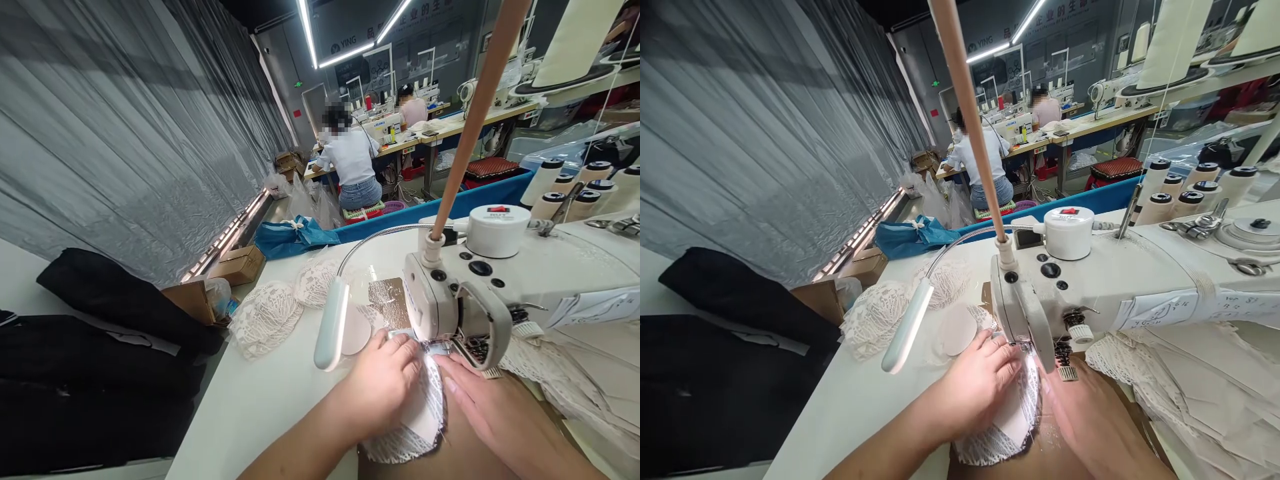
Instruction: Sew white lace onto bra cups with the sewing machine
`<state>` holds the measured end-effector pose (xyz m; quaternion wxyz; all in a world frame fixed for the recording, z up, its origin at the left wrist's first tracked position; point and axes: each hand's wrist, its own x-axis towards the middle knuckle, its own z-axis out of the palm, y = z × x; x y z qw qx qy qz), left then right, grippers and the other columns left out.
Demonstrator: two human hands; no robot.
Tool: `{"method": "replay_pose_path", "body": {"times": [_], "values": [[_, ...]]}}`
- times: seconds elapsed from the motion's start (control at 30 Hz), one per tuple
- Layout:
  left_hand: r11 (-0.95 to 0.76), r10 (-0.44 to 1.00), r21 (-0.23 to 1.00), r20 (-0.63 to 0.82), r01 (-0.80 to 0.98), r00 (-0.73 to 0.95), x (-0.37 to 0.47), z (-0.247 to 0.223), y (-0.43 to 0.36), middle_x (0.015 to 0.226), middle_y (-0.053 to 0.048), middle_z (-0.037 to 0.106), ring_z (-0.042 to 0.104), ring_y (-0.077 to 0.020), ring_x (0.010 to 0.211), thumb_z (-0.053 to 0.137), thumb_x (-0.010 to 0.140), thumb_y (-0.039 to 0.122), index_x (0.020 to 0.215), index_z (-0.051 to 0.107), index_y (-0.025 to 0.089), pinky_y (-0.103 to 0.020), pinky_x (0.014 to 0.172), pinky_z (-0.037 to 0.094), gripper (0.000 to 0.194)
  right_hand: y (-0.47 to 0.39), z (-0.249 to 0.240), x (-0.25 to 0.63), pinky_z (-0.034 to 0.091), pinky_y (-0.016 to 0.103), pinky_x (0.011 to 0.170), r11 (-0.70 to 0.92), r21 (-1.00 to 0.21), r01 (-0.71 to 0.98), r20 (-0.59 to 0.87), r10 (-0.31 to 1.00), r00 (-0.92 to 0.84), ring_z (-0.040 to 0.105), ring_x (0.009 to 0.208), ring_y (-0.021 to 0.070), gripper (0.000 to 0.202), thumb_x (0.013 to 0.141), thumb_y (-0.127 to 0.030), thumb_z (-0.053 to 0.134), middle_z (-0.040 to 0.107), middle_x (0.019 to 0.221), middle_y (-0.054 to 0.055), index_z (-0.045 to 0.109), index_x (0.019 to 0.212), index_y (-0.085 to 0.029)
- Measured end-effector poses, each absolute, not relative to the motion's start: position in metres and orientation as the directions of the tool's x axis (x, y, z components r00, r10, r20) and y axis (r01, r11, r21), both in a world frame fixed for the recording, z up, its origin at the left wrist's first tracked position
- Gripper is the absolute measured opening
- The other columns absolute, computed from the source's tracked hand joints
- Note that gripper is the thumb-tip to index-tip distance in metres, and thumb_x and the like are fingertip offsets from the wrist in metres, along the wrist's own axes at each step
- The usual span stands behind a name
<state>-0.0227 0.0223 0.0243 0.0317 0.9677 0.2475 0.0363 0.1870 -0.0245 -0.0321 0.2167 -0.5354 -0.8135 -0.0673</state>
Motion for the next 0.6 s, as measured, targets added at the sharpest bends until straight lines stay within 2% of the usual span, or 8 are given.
{"method": "replay_pose_path", "body": {"times": [0.1, 0.2, 0.33, 0.5, 0.6], "values": [[-0.877, 0.468, 0.165, 0.081, 0.452, 0.88, -0.021, 0.024, 0.013, 0.122, -0.012, 0.059, 0.048, -0.0267, 0.117, 0.05, 0.091, 0.031, 0.12, 0.054, 0.011, -0.047, 0.11, 0.027, 0.036, -0.025, -0.028, 0.19, 0.06, 0.027, 0.06, 0.409, -0.193, 0.892, 0.41, 0.86, -0.305, 0.074, 0.071, 0.0189, 0.041, 0.089, -0.017, 0.032, 0.077, 0.086, 0.007, 0.071, 0.102, -0.021], [-0.85, 0.497, 0.244, 0.076, 0.467, 0.864, -0.022, 0.02, 0.01, 0.112, -0.01, 0.061, 0.052, -0.0245, 0.107, 0.052, 0.091, 0.044, 0.119, 0.054, 0.013, -0.048, 0.11, 0.026, 0.042, -0.025, -0.027, 0.193, 0.059, 0.028, 0.063, 0.393, -0.208, 0.896, 0.365, 0.881, -0.301, 0.073, 0.071, 0.0187, 0.042, 0.089, -0.017, 0.032, 0.076, 0.086, 0.006, 0.069, 0.106, -0.023], [-0.843, 0.501, 0.265, 0.07, 0.468, 0.863, -0.025, 0.014, 0.013, 0.109, -0.01, 0.06, 0.053, -0.0236, 0.102, 0.052, 0.091, 0.044, 0.119, 0.054, 0.014, -0.047, 0.11, 0.026, 0.041, -0.027, -0.029, 0.194, 0.057, 0.026, 0.062, 0.402, -0.222, 0.888, 0.332, 0.888, -0.319, 0.072, 0.072, 0.0183, 0.042, 0.088, -0.016, 0.034, 0.075, 0.088, 0.004, 0.068, 0.109, -0.028], [-0.851, 0.488, 0.27, 0.091, 0.45, 0.868, -0.026, 0.012, 0.016, 0.104, -0.01, 0.059, 0.053, -0.0239, 0.098, 0.051, 0.091, 0.043, 0.115, 0.056, 0.014, -0.047, 0.106, 0.032, 0.038, -0.03, -0.037, 0.193, 0.055, 0.03, 0.069, 0.412, -0.261, 0.873, 0.335, 0.887, -0.318, 0.07, 0.086, 0.021, 0.046, 0.087, -0.016, 0.036, 0.073, 0.097, 0.006, 0.062, 0.122, -0.03], [-0.852, 0.483, 0.283, 0.104, 0.44, 0.869, -0.026, 0.011, 0.016, 0.106, -0.011, 0.059, 0.052, -0.0239, 0.099, 0.052, 0.09, 0.041, 0.117, 0.055, 0.013, -0.046, 0.105, 0.033, 0.039, -0.032, -0.041, 0.191, 0.053, 0.027, 0.063, 0.454, -0.257, 0.853, 0.27, 0.882, -0.388, 0.068, 0.081, 0.0197, 0.05, 0.085, -0.01, 0.035, 0.071, 0.09, 0.006, 0.059, 0.125, -0.028]]}}
